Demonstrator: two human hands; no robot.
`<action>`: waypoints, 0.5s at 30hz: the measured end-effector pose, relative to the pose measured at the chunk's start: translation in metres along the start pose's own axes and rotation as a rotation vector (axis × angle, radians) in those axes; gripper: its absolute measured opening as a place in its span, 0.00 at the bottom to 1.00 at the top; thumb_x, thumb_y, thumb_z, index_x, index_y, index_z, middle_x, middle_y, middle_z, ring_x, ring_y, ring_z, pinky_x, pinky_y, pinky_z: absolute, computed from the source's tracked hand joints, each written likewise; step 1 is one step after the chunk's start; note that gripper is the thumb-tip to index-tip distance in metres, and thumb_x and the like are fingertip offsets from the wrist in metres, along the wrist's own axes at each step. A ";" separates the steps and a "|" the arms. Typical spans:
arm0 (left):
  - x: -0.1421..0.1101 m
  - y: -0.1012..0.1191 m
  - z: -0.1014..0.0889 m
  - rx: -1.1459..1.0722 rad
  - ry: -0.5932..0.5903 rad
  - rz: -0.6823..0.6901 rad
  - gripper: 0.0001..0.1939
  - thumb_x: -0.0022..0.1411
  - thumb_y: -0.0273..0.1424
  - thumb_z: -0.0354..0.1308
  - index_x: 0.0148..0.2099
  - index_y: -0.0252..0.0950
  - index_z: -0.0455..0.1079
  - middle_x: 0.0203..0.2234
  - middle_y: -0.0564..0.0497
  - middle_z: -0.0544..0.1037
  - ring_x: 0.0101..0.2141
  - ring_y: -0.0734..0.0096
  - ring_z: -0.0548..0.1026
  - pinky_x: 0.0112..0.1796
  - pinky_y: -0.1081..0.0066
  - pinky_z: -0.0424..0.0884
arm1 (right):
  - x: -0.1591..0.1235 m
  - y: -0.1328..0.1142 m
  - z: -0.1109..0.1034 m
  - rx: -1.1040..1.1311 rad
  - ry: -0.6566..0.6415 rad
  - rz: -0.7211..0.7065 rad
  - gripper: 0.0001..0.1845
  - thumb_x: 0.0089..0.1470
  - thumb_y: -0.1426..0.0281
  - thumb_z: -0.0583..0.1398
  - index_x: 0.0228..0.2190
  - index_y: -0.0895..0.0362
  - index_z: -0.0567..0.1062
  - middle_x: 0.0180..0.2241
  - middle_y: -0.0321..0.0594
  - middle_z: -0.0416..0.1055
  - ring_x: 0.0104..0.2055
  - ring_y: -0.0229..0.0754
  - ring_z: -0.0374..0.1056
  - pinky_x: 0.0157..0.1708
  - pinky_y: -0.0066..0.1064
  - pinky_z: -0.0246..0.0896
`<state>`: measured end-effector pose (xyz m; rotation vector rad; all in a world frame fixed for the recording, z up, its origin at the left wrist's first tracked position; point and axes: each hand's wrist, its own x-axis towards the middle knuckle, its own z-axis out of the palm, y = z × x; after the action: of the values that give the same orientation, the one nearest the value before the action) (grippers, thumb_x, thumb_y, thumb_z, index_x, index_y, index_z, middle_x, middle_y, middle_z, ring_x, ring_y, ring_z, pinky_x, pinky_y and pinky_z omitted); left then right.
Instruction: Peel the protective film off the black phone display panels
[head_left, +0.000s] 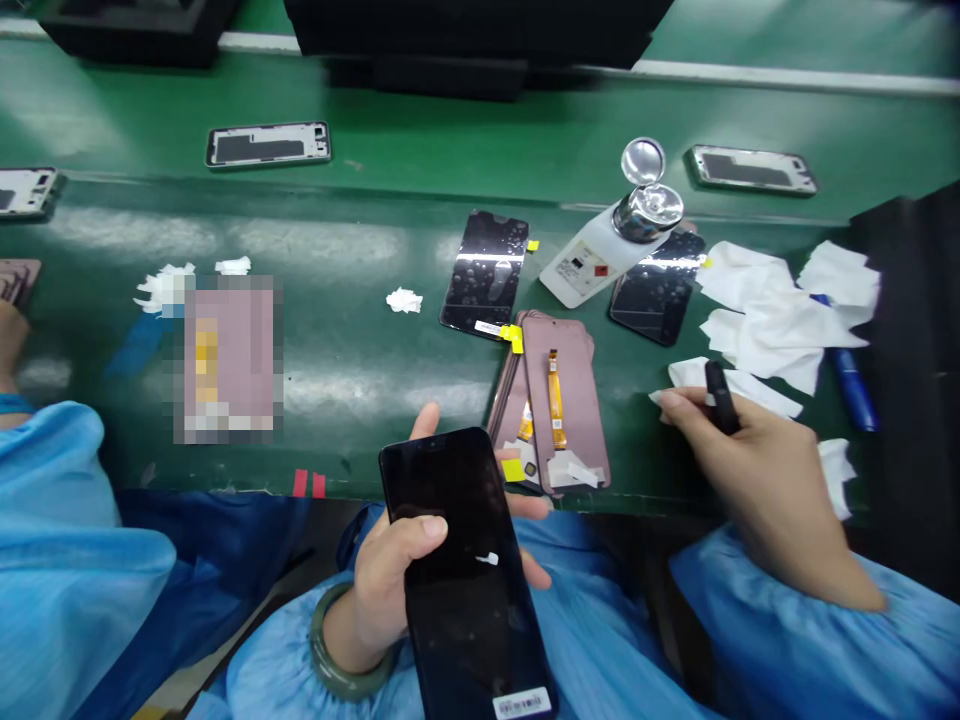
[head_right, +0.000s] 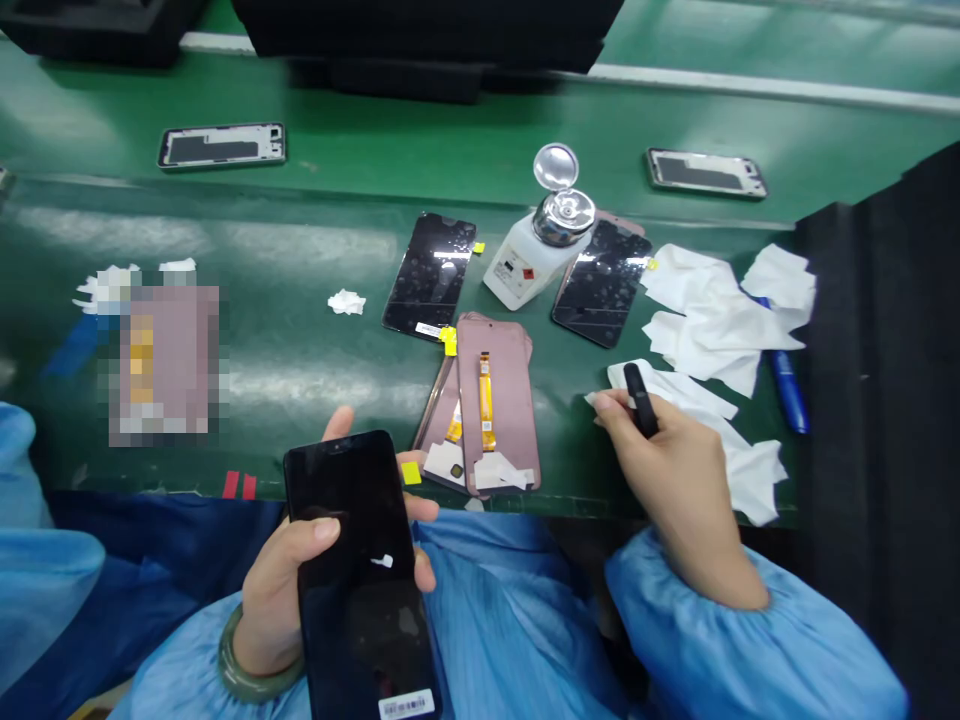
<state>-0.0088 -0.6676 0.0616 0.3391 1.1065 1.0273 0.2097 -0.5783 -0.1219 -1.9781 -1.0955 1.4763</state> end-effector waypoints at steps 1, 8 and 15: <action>0.000 0.000 -0.001 -0.004 0.002 0.001 0.53 0.70 0.33 0.55 0.76 0.50 0.14 0.53 0.38 0.82 0.43 0.53 0.85 0.42 0.61 0.79 | 0.000 -0.002 0.000 0.090 -0.043 0.083 0.20 0.50 0.53 0.66 0.35 0.57 0.81 0.31 0.47 0.78 0.34 0.52 0.71 0.35 0.41 0.59; 0.003 -0.003 -0.005 -0.010 -0.044 -0.012 0.51 0.70 0.34 0.54 0.77 0.51 0.18 0.51 0.40 0.83 0.43 0.54 0.85 0.40 0.62 0.78 | 0.009 0.015 0.015 -0.095 0.236 -0.188 0.36 0.45 0.40 0.64 0.46 0.54 0.78 0.25 0.37 0.71 0.29 0.50 0.69 0.32 0.39 0.59; 0.004 -0.003 0.003 -0.013 -0.026 0.026 0.41 0.69 0.31 0.55 0.76 0.60 0.43 0.65 0.47 0.73 0.43 0.55 0.85 0.43 0.59 0.80 | -0.048 -0.039 0.021 0.277 0.023 -0.762 0.08 0.63 0.66 0.64 0.30 0.53 0.78 0.25 0.36 0.76 0.23 0.37 0.68 0.24 0.28 0.62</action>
<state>-0.0043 -0.6656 0.0583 0.3568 1.0741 1.0498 0.1718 -0.5964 -0.0719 -1.1771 -1.3407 1.0988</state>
